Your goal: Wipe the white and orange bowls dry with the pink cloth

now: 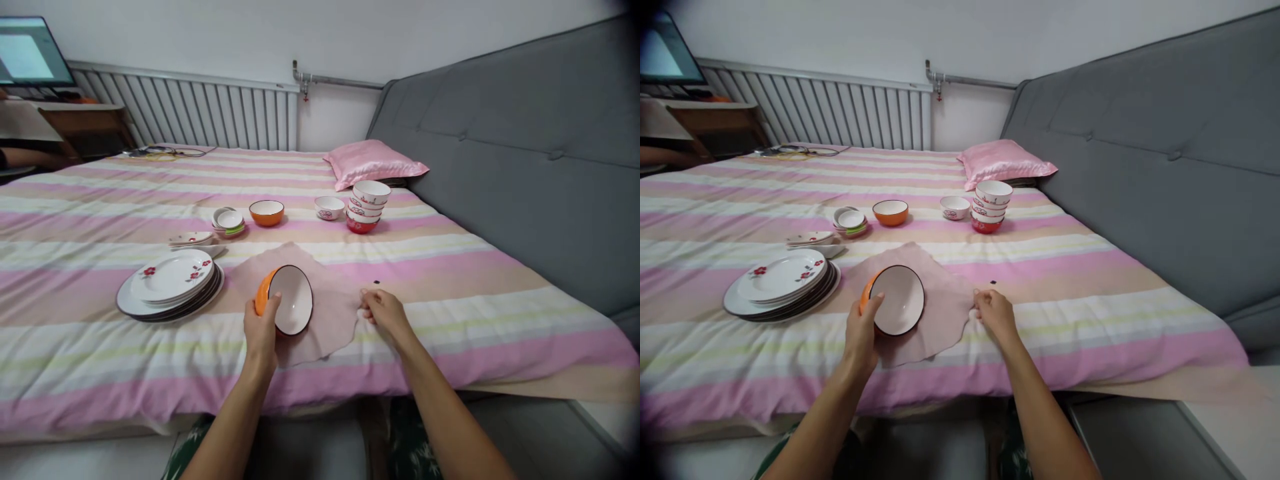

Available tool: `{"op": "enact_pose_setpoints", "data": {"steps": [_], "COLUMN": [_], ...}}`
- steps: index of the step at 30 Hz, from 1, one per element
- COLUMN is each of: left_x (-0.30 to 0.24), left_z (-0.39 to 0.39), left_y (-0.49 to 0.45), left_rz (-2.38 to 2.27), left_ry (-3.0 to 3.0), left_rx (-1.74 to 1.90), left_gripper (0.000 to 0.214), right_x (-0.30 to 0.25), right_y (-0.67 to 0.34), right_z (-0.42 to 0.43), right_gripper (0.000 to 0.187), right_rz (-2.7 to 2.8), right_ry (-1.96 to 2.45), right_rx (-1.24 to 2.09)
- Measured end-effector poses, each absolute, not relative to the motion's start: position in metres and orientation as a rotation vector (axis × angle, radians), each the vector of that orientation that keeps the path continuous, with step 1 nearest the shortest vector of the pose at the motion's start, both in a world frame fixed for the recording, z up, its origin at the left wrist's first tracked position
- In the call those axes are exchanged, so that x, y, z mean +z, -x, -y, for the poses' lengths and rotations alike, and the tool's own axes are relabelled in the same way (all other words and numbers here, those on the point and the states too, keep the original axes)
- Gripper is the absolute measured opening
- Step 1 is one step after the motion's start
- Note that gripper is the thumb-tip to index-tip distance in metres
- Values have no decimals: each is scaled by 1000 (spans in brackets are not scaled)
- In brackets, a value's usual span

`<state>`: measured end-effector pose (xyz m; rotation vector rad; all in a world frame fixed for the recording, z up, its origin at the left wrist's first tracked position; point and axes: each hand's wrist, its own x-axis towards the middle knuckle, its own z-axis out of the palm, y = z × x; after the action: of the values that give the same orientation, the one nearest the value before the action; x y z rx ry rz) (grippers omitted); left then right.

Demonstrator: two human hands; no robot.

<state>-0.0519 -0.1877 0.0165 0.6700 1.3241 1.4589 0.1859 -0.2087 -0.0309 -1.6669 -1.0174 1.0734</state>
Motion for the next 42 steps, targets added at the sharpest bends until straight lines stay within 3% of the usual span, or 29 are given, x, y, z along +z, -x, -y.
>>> {"op": "enact_pose_setpoints", "data": {"steps": [14, 22, 26, 33, 42], "left_x": [13, 10, 15, 18, 23], "left_z": [193, 191, 190, 187, 184], "left_y": [46, 45, 49, 57, 71], "left_rz": [-1464, -1410, -1344, -1295, -1294], "left_ry": [-1148, -1177, -1115, -1051, -1013], "left_rx": [1557, 1429, 1370, 1311, 1259], "left_gripper": [52, 59, 57, 53, 45], "right_x": [-9, 1, 2, -12, 6], "right_y": [-147, -124, -93, -58, -59], "right_z": [241, 235, 224, 210, 230], "right_gripper": [28, 28, 28, 10, 53], "right_rz": [799, 584, 655, 1223, 2009], "right_ry": [1493, 992, 903, 944, 1030], "right_rx": [1325, 1435, 1447, 1314, 874]}}
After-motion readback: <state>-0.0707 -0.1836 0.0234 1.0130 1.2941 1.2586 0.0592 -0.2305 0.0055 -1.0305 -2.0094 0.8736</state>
